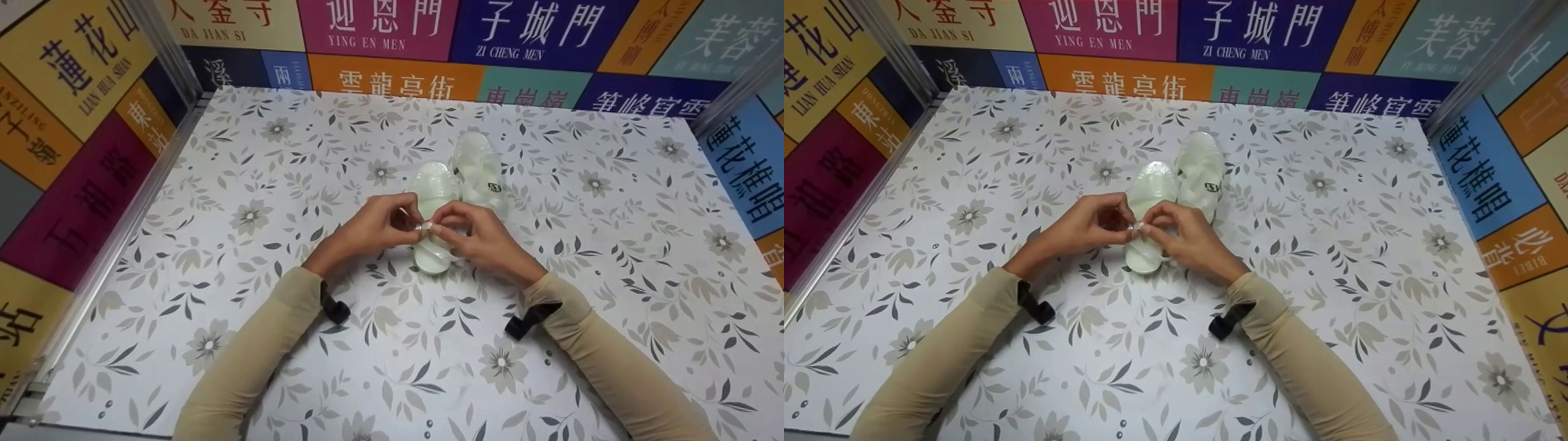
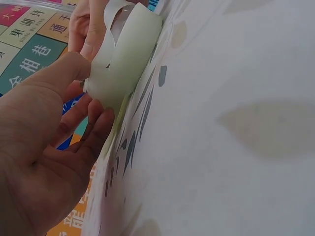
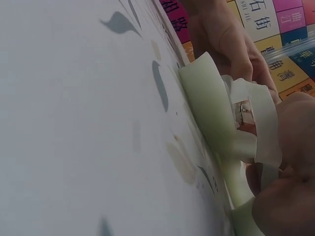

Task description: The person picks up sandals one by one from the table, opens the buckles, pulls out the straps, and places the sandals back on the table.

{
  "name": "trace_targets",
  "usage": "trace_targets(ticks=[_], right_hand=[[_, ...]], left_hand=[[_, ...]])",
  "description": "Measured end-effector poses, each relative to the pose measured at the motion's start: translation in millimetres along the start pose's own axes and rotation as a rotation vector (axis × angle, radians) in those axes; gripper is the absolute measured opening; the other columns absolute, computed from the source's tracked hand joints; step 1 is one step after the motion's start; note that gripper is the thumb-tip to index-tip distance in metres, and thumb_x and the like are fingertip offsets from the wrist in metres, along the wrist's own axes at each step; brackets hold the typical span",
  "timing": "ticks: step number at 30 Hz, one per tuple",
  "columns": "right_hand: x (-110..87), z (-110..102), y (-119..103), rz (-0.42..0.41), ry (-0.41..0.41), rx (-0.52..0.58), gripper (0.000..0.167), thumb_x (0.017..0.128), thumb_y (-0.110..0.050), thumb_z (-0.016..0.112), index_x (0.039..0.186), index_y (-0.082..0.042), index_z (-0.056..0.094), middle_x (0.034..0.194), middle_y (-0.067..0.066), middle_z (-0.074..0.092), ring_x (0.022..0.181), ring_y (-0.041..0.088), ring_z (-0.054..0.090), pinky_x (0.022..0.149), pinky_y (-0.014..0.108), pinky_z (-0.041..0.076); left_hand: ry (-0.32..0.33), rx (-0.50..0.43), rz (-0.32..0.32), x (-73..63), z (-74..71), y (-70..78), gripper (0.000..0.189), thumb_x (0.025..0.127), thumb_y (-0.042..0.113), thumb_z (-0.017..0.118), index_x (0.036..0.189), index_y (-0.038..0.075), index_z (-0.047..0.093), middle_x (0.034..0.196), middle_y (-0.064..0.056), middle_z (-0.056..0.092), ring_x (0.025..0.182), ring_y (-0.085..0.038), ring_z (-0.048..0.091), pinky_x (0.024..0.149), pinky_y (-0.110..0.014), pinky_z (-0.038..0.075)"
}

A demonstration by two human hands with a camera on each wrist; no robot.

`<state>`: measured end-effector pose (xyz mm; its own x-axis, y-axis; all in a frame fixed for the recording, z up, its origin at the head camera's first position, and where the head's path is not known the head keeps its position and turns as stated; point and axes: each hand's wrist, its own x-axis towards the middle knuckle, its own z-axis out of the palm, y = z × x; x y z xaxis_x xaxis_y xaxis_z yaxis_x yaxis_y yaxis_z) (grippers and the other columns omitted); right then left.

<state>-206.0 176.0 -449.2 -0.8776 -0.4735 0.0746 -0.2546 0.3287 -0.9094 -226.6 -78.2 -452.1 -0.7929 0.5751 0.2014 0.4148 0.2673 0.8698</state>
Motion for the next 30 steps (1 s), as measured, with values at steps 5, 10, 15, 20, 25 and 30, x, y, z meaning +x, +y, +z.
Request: trace_targets(ticks=[5, 10, 15, 20, 25, 30], right_hand=[[-1.5, -1.4, 0.3, 0.009, -0.01, 0.011, 0.022, 0.102, -0.032, 0.078, 0.119, -0.019, 0.072, 0.118, 0.001, 0.079, 0.121, 0.022, 0.077, 0.086, 0.04, 0.067], [-2.5, -2.4, -0.3, 0.031, -0.031, 0.063, 0.024, 0.101, -0.031, 0.08, 0.118, -0.018, 0.071, 0.119, 0.002, 0.08, 0.118, 0.024, 0.077, 0.083, 0.04, 0.067], [-1.7, 0.9, -0.2, 0.022, 0.004, 0.053, 0.028, 0.097, -0.034, 0.084, 0.118, -0.019, 0.074, 0.119, 0.001, 0.081, 0.112, 0.022, 0.079, 0.071, 0.037, 0.068], [-0.5, 1.9, 0.9, -0.021, 0.011, 0.032, 0.023, 0.1, -0.031, 0.081, 0.118, -0.019, 0.074, 0.121, 0.001, 0.079, 0.116, 0.02, 0.078, 0.074, 0.039, 0.068], [-0.7, 0.1, 1.4, -0.024, 0.001, 0.043, 0.023, 0.102, -0.032, 0.079, 0.12, -0.02, 0.072, 0.124, 0.001, 0.077, 0.12, 0.021, 0.077, 0.076, 0.042, 0.069], [-2.2, -1.0, 0.8, 0.006, 0.0, 0.088, 0.026, 0.103, -0.033, 0.076, 0.122, -0.016, 0.069, 0.124, 0.003, 0.078, 0.117, 0.024, 0.077, 0.076, 0.045, 0.069]], left_hand=[[-0.013, -0.017, 0.006, -0.2, -0.6, -0.9, 0.017, 0.093, 0.01, 0.082, 0.101, 0.008, 0.067, 0.101, -0.002, 0.077, 0.087, -0.013, 0.074, 0.08, -0.03, 0.062], [-0.025, -0.051, -0.002, -1.4, -1.0, -2.9, 0.018, 0.093, 0.01, 0.083, 0.102, 0.007, 0.067, 0.103, -0.002, 0.078, 0.088, -0.015, 0.074, 0.081, -0.031, 0.063], [-0.022, -0.029, 0.004, -0.7, -1.7, -2.8, 0.02, 0.094, 0.012, 0.084, 0.102, 0.005, 0.067, 0.099, -0.002, 0.077, 0.086, -0.014, 0.072, 0.078, -0.031, 0.061], [-0.022, -0.027, 0.007, -1.1, -1.9, -3.2, 0.02, 0.095, 0.011, 0.082, 0.102, 0.003, 0.066, 0.1, -0.001, 0.078, 0.088, -0.014, 0.074, 0.081, -0.03, 0.062], [-0.025, -0.058, 0.001, -1.5, -2.3, -4.2, 0.018, 0.095, 0.012, 0.082, 0.103, 0.005, 0.067, 0.104, -0.001, 0.078, 0.091, -0.016, 0.075, 0.082, -0.031, 0.063], [-0.032, -0.072, -0.015, -2.2, -3.5, -5.0, 0.019, 0.096, 0.015, 0.082, 0.104, 0.006, 0.067, 0.105, 0.0, 0.077, 0.09, -0.016, 0.074, 0.08, -0.03, 0.061]])
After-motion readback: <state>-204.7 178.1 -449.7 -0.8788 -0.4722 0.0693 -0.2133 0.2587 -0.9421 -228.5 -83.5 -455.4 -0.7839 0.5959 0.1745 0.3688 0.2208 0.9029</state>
